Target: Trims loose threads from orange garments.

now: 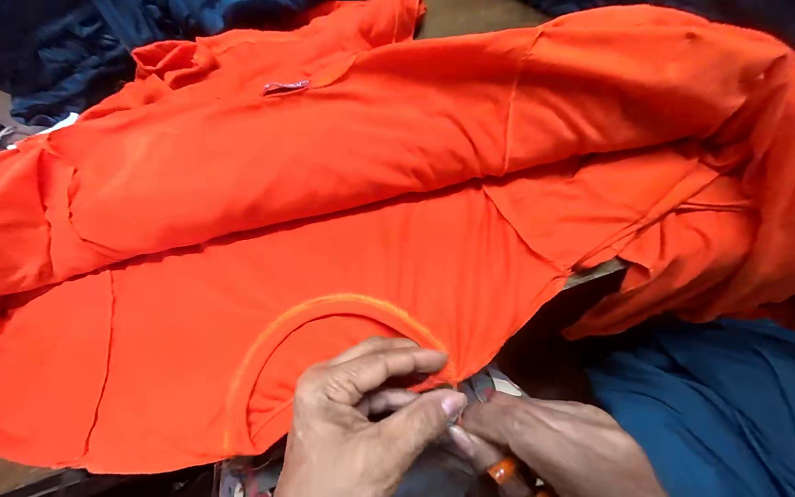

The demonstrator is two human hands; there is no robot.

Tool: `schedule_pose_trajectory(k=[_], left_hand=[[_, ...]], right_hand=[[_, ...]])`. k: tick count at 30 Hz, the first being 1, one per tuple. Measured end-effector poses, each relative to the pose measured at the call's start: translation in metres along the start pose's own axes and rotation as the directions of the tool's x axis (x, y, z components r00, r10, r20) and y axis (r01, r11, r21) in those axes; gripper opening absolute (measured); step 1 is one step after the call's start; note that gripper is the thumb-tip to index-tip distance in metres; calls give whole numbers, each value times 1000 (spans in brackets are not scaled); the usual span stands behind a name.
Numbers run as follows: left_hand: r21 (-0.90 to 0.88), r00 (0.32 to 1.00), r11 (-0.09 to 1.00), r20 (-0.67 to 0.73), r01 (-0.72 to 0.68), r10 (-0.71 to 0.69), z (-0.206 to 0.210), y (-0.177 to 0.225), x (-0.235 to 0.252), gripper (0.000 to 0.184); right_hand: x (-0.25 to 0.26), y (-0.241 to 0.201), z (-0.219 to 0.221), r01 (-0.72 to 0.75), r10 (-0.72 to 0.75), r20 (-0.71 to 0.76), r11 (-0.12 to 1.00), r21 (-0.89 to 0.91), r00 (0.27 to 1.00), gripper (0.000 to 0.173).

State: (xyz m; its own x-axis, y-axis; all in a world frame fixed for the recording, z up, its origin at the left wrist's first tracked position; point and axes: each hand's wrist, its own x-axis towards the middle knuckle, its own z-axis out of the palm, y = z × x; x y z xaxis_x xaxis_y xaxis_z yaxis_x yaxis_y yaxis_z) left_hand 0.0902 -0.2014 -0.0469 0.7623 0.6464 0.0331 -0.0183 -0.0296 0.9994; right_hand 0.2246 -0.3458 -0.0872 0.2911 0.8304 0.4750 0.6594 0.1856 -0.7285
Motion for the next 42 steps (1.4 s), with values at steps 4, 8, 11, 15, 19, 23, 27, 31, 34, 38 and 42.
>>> schedule_pose_trajectory(k=[4, 8, 11, 15, 19, 23, 27, 31, 34, 38, 42], left_hand=[[-64, 997, 998, -71, 15, -19, 11, -4, 0, 32], [-130, 993, 986, -52, 102, -110, 2, 2, 2, 39], [-203, 974, 957, -48, 209, -223, -8, 8, 3, 44], [-275, 960, 926, -36, 258, -278, -11, 9, 2, 47], [-278, 961, 929, -57, 244, -270, -8, 11, 1, 47], [-253, 960, 936, -69, 246, -271, -6, 10, -1, 48], [-211, 962, 946, -67, 247, -266, -8, 10, 0, 48], [-184, 960, 947, -45, 265, -277, -9, 10, 1, 54], [-203, 957, 938, -15, 281, -290, -9, 12, -1, 56], [-220, 969, 944, 38, 247, -245, -16, 16, -3, 60], [-255, 974, 944, 137, 211, -181, -27, 20, -5, 54]], right_hand=[[-2, -3, 8, 46, -46, 9, 999, -23, 999, 17], [-5, -2, -5, -72, 73, 14, 997, -38, 997, 43], [-11, 3, -13, -108, 87, -92, 963, -249, 992, 51], [-12, 9, -13, -68, -7, -153, 875, -479, 988, 43], [-5, 7, -7, -15, -81, -165, 860, -510, 983, 40], [-1, 10, -1, 3, -120, -193, 853, -521, 974, 37], [1, 8, -1, 11, -127, -181, 845, -534, 975, 34], [3, 10, 3, -15, -110, -188, 828, -561, 976, 35], [7, 16, 3, -31, -94, -205, 844, -535, 974, 36], [4, 20, -5, -153, 149, -223, 988, 0, 963, 39], [4, 6, -7, -252, 324, -118, 878, 406, 939, 35]])
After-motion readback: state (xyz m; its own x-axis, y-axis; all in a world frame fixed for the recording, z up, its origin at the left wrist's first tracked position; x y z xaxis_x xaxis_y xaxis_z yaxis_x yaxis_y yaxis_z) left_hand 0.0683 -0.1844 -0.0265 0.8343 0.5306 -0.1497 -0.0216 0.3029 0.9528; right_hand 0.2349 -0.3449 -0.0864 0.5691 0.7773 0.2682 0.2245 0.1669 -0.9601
